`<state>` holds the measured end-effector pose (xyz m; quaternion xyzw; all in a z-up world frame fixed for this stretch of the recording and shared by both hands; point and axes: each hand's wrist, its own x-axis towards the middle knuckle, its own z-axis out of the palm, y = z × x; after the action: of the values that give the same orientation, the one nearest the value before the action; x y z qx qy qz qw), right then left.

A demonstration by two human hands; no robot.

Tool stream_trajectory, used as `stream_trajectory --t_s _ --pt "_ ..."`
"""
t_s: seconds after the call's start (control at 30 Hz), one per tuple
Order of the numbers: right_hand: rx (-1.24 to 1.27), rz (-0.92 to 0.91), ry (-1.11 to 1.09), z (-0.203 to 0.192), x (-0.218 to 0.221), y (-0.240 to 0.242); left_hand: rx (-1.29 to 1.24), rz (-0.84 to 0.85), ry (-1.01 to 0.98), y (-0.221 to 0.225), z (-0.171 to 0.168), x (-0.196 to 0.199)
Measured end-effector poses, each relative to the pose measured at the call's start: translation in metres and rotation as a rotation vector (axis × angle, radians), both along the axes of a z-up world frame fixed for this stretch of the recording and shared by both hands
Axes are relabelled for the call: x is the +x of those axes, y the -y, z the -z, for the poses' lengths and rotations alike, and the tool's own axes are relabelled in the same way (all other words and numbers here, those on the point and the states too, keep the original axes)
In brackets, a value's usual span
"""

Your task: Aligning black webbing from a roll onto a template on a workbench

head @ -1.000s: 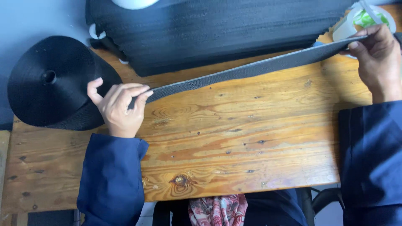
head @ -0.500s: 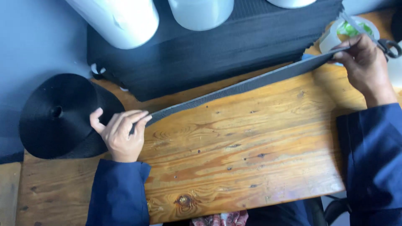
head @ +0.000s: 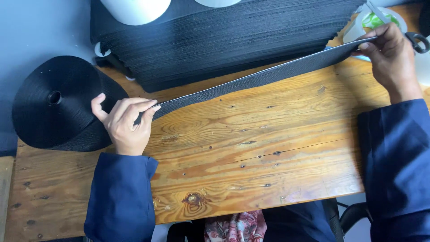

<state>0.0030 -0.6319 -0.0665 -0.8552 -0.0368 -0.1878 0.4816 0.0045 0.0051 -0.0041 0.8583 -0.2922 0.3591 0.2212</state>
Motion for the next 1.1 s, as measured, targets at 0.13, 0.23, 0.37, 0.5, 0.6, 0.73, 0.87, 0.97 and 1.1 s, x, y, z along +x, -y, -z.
stream_trajectory --t_s 0.13,0.23,0.37,0.5,0.6,0.73,0.87,0.97,1.1 --pt "-0.113 0.022 0.02 0.003 -0.003 0.007 0.012 0.017 -0.026 0.0 -0.005 -0.004" --pt "0.019 -0.078 0.037 0.011 -0.007 0.013 0.024 0.044 -0.049 -0.003 -0.006 -0.008" --pt "0.049 -0.099 0.048 0.023 -0.012 0.023 0.016 0.076 -0.044 -0.004 -0.01 -0.02" --pt "-0.043 -0.132 0.028 0.02 -0.041 0.021 0.071 0.096 -0.064 -0.007 -0.009 -0.04" --pt "-0.004 -0.18 -0.005 0.028 -0.062 0.022 0.133 0.102 -0.081 -0.009 -0.006 -0.059" --pt "-0.092 -0.176 -0.074 0.005 -0.087 -0.011 0.23 0.086 -0.129 -0.011 0.006 -0.076" --pt "-0.25 -0.13 -0.127 -0.009 -0.094 -0.027 0.278 0.053 -0.18 -0.012 0.014 -0.078" --pt "-0.396 -0.145 -0.128 -0.009 -0.093 -0.027 0.317 0.021 -0.202 -0.012 0.018 -0.075" --pt "-0.459 -0.149 -0.112 -0.014 -0.094 -0.036 0.319 -0.019 -0.268 -0.013 0.02 -0.075"
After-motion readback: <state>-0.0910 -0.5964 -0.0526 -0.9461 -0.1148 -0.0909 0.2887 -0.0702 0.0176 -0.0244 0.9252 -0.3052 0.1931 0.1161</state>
